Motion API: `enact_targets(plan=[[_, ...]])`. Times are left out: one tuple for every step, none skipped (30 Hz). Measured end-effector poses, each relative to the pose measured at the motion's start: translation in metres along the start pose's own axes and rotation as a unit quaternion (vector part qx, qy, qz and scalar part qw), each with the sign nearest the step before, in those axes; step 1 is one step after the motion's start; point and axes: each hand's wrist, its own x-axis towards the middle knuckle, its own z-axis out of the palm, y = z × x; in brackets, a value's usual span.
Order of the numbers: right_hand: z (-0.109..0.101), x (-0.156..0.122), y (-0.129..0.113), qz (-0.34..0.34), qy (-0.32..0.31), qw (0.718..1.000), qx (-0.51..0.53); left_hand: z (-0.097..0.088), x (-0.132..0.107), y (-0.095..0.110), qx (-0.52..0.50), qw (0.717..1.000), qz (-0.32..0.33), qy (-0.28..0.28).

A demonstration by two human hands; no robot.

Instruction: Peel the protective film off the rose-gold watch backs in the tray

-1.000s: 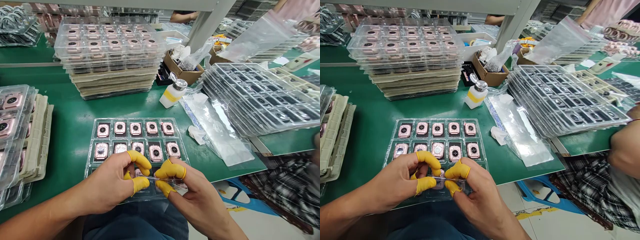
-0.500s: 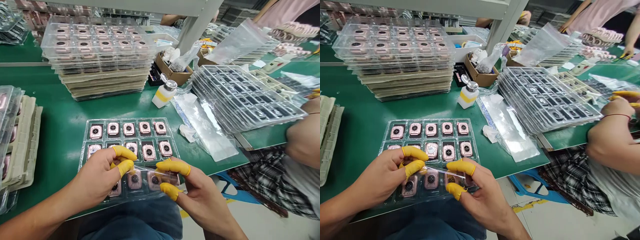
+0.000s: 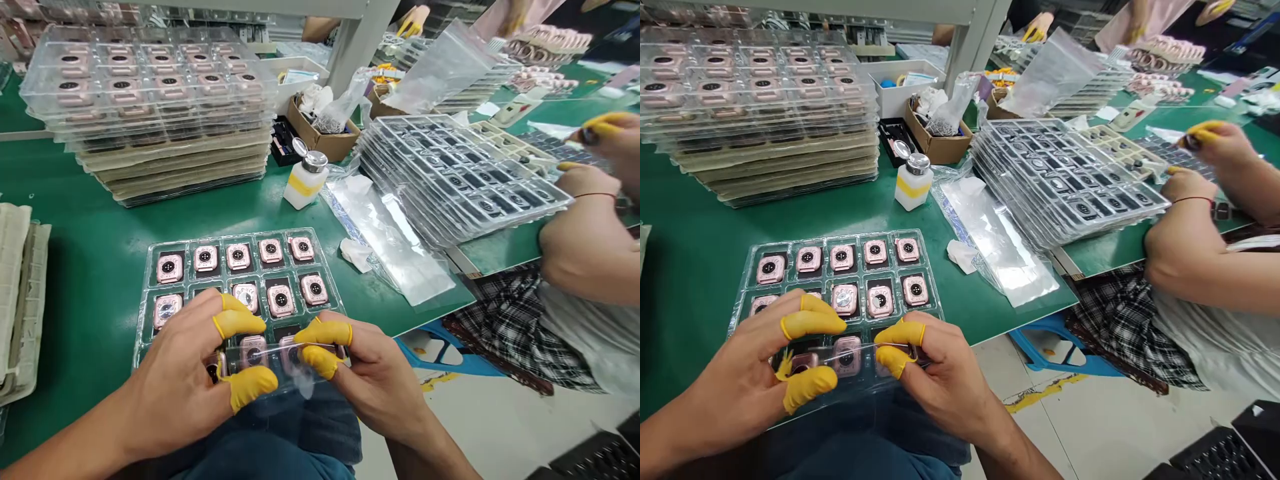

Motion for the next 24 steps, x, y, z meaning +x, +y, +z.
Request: enact_targets(plan=[[0.0, 0.001, 0.0, -0.004, -0.004, 1.0, 0.004, 0.0, 0.001, 0.001, -0.003, 1.0, -0.014, -0.02], [0.001, 0.001, 0.001, -0.007, -0.008, 1.0, 0.008, 0.001, 0.001, 0.003, -0.006, 0.999, -0.032, -0.036], [0.001, 0.001, 0.001, -0.007, -0.011, 1.0, 0.013, 0.0, 0.002, 0.004, -0.013, 0.997, -0.05, -0.05], [0.001, 0.001, 0.002, -0.005, -0.014, 1.0, 0.018, 0.0, 0.003, 0.005, -0.024, 0.995, -0.068, -0.065], [0.001, 0.001, 0.003, -0.002, -0.018, 1.0, 0.023, -0.001, 0.004, 0.006, -0.039, 0.992, -0.085, -0.081], [0.0, 0.001, 0.003, 0.001, -0.023, 0.999, 0.029, -0.002, 0.005, 0.007, -0.055, 0.989, -0.102, -0.093], [0.0, 0.0, 0.003, 0.003, -0.028, 0.999, 0.033, -0.003, 0.006, 0.008, -0.07, 0.985, -0.12, -0.104], [-0.002, 0.0, 0.004, 0.005, -0.031, 0.999, 0.034, -0.004, 0.006, 0.008, -0.086, 0.98, -0.139, -0.114], [-0.003, -0.001, 0.004, 0.006, -0.031, 0.999, 0.032, -0.005, 0.007, 0.007, -0.103, 0.975, -0.156, -0.119], [-0.004, -0.001, 0.004, 0.005, -0.032, 0.999, 0.027, -0.006, 0.007, 0.007, -0.12, 0.97, -0.172, -0.123], [-0.006, -0.002, 0.004, 0.0, -0.031, 0.999, 0.021, -0.007, 0.007, 0.007, -0.138, 0.965, -0.186, -0.126], [-0.007, -0.002, 0.004, -0.009, -0.032, 0.999, 0.015, -0.007, 0.007, 0.006, -0.158, 0.958, -0.201, -0.127], [-0.008, -0.003, 0.004, -0.022, -0.033, 0.999, 0.008, -0.007, 0.007, 0.006, -0.18, 0.951, -0.219, -0.127], [-0.009, -0.003, 0.004, -0.036, -0.035, 0.999, 0.003, -0.007, 0.006, 0.006, -0.202, 0.941, -0.24, -0.127], [-0.009, -0.003, 0.004, -0.049, -0.035, 0.998, -0.002, -0.006, 0.006, 0.006, -0.22, 0.931, -0.263, -0.127], [-0.009, -0.003, 0.004, -0.058, -0.032, 0.998, -0.009, -0.006, 0.006, 0.006, -0.236, 0.92, -0.284, -0.128], [-0.009, -0.004, 0.005, -0.063, -0.027, 0.997, -0.018, -0.005, 0.006, 0.007, -0.244, 0.913, -0.3, -0.128], [-0.009, -0.004, 0.005, -0.066, -0.022, 0.997, -0.026, -0.005, 0.006, 0.007, -0.244, 0.912, -0.304, -0.128], [-0.009, -0.004, 0.005, -0.069, -0.017, 0.997, -0.033, -0.005, 0.007, 0.007, -0.236, 0.917, -0.297, -0.126], [-0.008, -0.003, 0.005, -0.071, -0.014, 0.997, -0.038, -0.006, 0.007, 0.008, -0.221, 0.927, -0.279, -0.121], [-0.009, -0.003, 0.005, -0.072, -0.014, 0.996, -0.041, -0.006, 0.008, 0.008, -0.202, 0.94, -0.25, -0.117], [-0.009, -0.003, 0.005, -0.073, -0.016, 0.996, -0.041, -0.007, 0.009, 0.008, -0.178, 0.953, -0.218, -0.111], [-0.009, -0.003, 0.005, -0.072, -0.018, 0.997, -0.038, -0.008, 0.009, 0.007, -0.153, 0.965, -0.185, -0.106], [-0.009, -0.003, 0.005, -0.071, -0.02, 0.997, -0.035, -0.008, 0.009, 0.007, -0.13, 0.974, -0.156, -0.103]])
